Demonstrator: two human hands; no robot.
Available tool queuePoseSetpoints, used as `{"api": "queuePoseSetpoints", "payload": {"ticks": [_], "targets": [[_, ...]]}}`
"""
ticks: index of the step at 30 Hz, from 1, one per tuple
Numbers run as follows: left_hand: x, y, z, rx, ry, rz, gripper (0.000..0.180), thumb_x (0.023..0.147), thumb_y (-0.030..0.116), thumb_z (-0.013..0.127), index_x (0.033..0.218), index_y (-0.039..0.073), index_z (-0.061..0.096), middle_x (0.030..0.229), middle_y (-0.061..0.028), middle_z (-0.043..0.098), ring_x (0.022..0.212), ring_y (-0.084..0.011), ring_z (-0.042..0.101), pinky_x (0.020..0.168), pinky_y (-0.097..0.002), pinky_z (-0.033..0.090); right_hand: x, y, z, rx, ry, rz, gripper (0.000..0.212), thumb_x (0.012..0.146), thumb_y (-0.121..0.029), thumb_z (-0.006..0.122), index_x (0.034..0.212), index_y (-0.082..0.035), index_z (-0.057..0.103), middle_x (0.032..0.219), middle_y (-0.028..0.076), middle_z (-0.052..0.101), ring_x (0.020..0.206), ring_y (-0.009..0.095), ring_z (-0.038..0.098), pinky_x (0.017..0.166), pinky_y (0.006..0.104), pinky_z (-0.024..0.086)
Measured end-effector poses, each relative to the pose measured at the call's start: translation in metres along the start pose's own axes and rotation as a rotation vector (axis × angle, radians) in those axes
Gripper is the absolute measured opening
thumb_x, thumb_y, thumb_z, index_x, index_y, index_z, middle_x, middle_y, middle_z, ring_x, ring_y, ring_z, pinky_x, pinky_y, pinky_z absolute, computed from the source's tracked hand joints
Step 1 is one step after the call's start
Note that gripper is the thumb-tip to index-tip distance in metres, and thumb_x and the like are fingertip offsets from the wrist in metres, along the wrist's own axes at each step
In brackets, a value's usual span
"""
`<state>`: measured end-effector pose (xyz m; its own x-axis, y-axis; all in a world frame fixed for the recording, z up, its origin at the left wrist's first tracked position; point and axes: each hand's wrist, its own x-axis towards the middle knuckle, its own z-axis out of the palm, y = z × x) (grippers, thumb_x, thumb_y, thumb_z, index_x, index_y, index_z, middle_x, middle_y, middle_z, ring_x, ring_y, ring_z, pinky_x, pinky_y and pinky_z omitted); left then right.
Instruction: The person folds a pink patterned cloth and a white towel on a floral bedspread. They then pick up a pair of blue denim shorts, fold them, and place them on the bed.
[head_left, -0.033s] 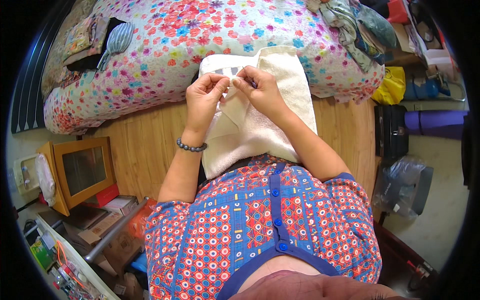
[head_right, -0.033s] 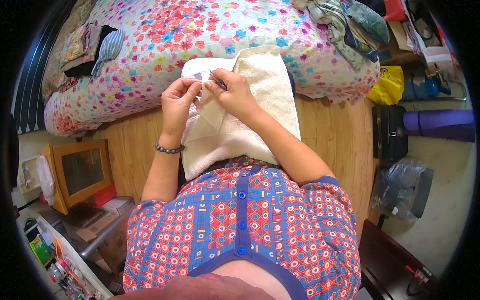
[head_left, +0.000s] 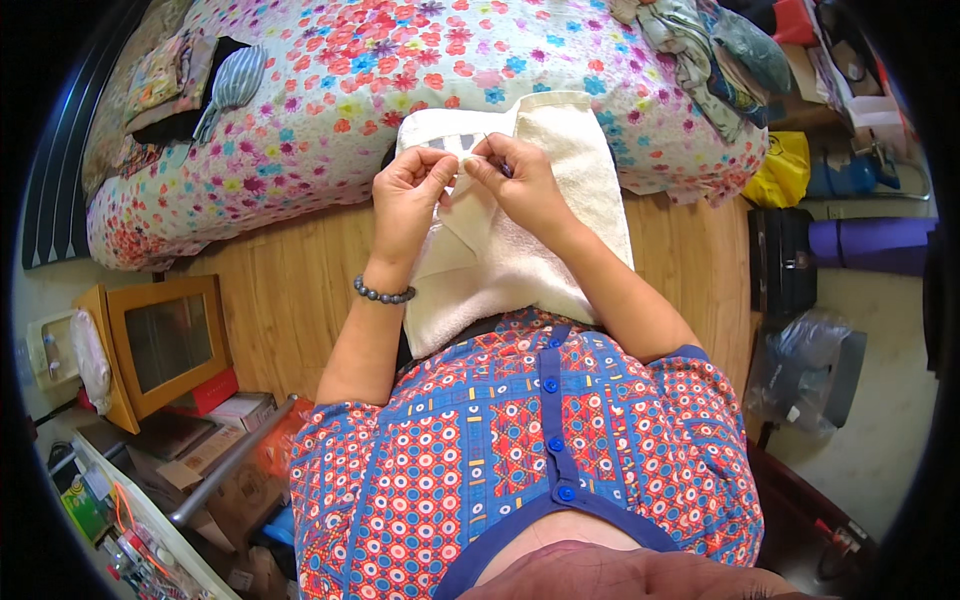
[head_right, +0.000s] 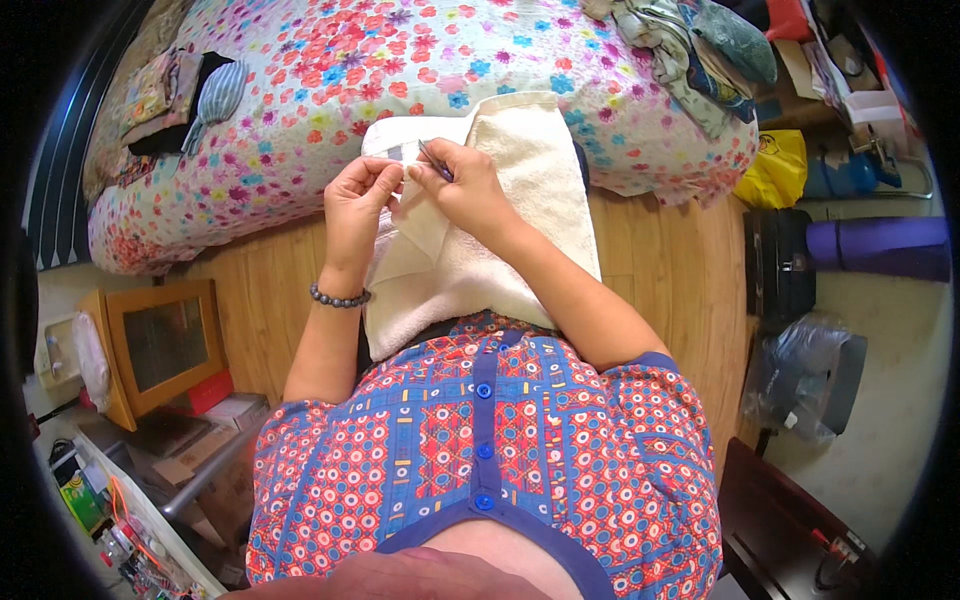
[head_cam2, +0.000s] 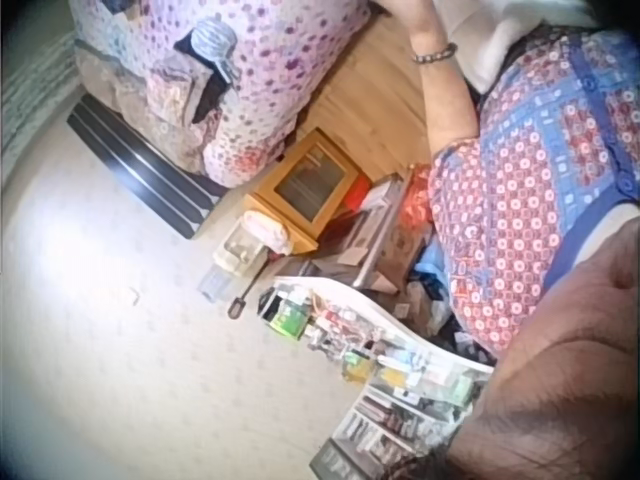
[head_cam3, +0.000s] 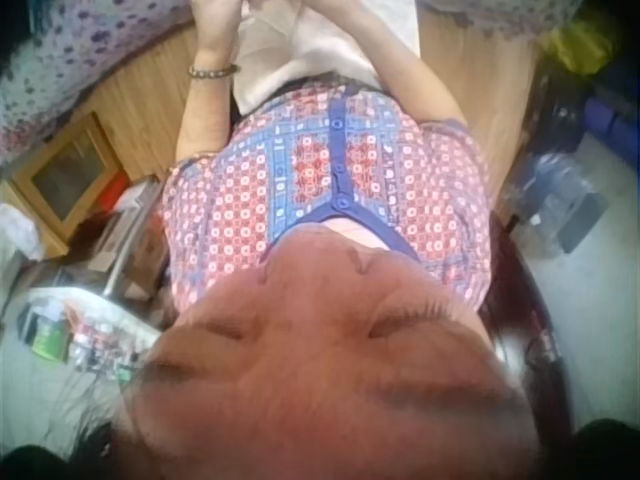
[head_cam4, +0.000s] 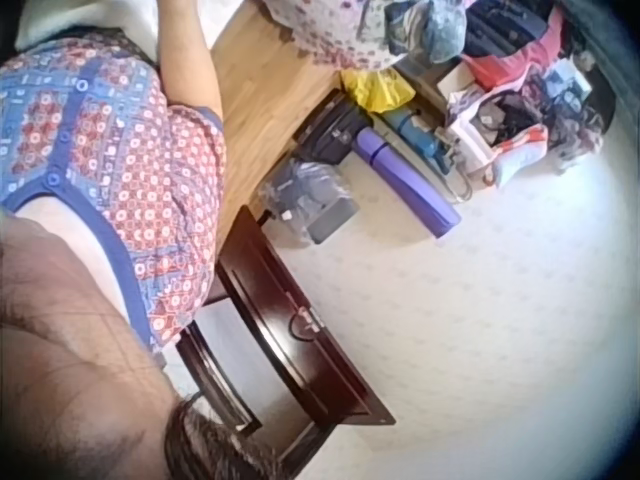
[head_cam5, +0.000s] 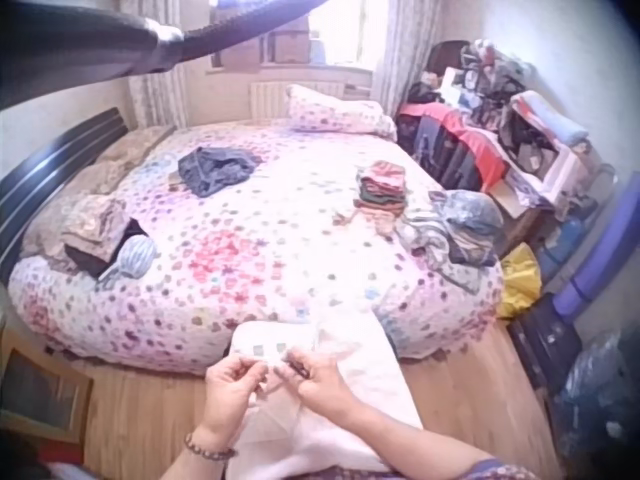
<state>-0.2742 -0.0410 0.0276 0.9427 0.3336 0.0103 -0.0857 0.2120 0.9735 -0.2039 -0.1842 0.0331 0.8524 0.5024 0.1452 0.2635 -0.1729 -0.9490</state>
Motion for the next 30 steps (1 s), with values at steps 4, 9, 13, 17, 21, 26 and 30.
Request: {"api": "queuePoseSetpoints", "payload": {"ticks": [4, 9, 13, 17, 21, 26, 30], "targets": [[-0.002, -0.009, -0.004, -0.180, 0.004, -0.138, 0.011, 0.088, 0.008, 0.063, 0.091, -0.002, 0.063, 0.078, -0.0041, 0.065, 0.064, -0.0070, 0.058, 0.053, -0.0188, 0.045, -0.003, 0.008, 0.002, 0.082, -0.013, 0.045, 0.017, 0.081, -0.012, 0.069, 0.083, 0.001, 0.059, 0.064, 0.006, 0.056, 0.059, 0.011, 0.047, 0.055, 0.0283, 0.041], [-0.006, -0.003, 0.007, -0.314, 0.059, -0.189, 0.011, 0.089, 0.006, 0.061, 0.094, -0.003, 0.061, 0.084, -0.0091, 0.066, 0.073, -0.0125, 0.065, 0.065, -0.0214, 0.054, -0.018, -0.015, 0.001, 0.195, 0.064, 0.083, 0.023, 0.091, -0.026, 0.059, 0.091, -0.003, 0.057, 0.061, 0.001, 0.049, 0.053, 0.009, 0.043, 0.049, 0.0254, 0.037], [-0.007, -0.014, 0.004, -0.422, 0.058, -0.178, 0.009, 0.090, 0.004, 0.060, 0.096, -0.002, 0.062, 0.089, -0.0088, 0.066, 0.077, -0.0141, 0.066, 0.072, -0.0228, 0.055, -0.038, -0.024, -0.003, 0.775, -0.264, 0.512, 0.036, 0.098, -0.040, 0.041, 0.090, -0.008, 0.054, 0.060, -0.002, 0.041, 0.049, 0.008, 0.035, 0.045, 0.0232, 0.029], [-0.008, -0.016, 0.007, -0.412, 0.050, -0.177, 0.009, 0.090, 0.005, 0.059, 0.096, -0.001, 0.062, 0.090, -0.0073, 0.066, 0.077, -0.0127, 0.065, 0.072, -0.0226, 0.054, -0.043, -0.020, 0.003, 0.965, -0.352, 0.745, 0.038, 0.099, -0.042, 0.037, 0.086, -0.009, 0.052, 0.061, -0.002, 0.040, 0.047, 0.009, 0.034, 0.043, 0.0229, 0.025], [-0.008, -0.016, 0.009, -0.344, 0.056, -0.137, 0.009, 0.090, 0.005, 0.060, 0.096, -0.001, 0.062, 0.089, -0.0067, 0.066, 0.075, -0.0109, 0.063, 0.072, -0.0220, 0.053, -0.039, -0.020, 0.004, 0.966, -0.337, 0.787, 0.039, 0.098, -0.043, 0.037, 0.083, -0.010, 0.050, 0.061, -0.002, 0.039, 0.046, 0.009, 0.032, 0.042, 0.0228, 0.024], [-0.009, -0.020, 0.007, -0.337, 0.033, -0.111, 0.009, 0.090, 0.006, 0.061, 0.095, -0.002, 0.062, 0.086, -0.0065, 0.066, 0.075, -0.0110, 0.064, 0.071, -0.0223, 0.053, -0.034, -0.021, 0.003, 0.977, -0.354, 0.825, 0.040, 0.098, -0.044, 0.037, 0.082, -0.010, 0.049, 0.060, -0.001, 0.039, 0.045, 0.009, 0.032, 0.041, 0.0227, 0.024], [-0.008, -0.015, 0.011, -0.358, 0.078, -0.092, 0.009, 0.090, 0.006, 0.061, 0.094, -0.002, 0.061, 0.086, -0.0065, 0.066, 0.077, -0.0125, 0.065, 0.072, -0.0234, 0.053, -0.040, -0.022, -0.003, 0.934, -0.368, 0.782, 0.034, 0.096, -0.042, 0.045, 0.084, -0.011, 0.051, 0.058, -0.003, 0.040, 0.046, 0.008, 0.035, 0.042, 0.0230, 0.026]]}}
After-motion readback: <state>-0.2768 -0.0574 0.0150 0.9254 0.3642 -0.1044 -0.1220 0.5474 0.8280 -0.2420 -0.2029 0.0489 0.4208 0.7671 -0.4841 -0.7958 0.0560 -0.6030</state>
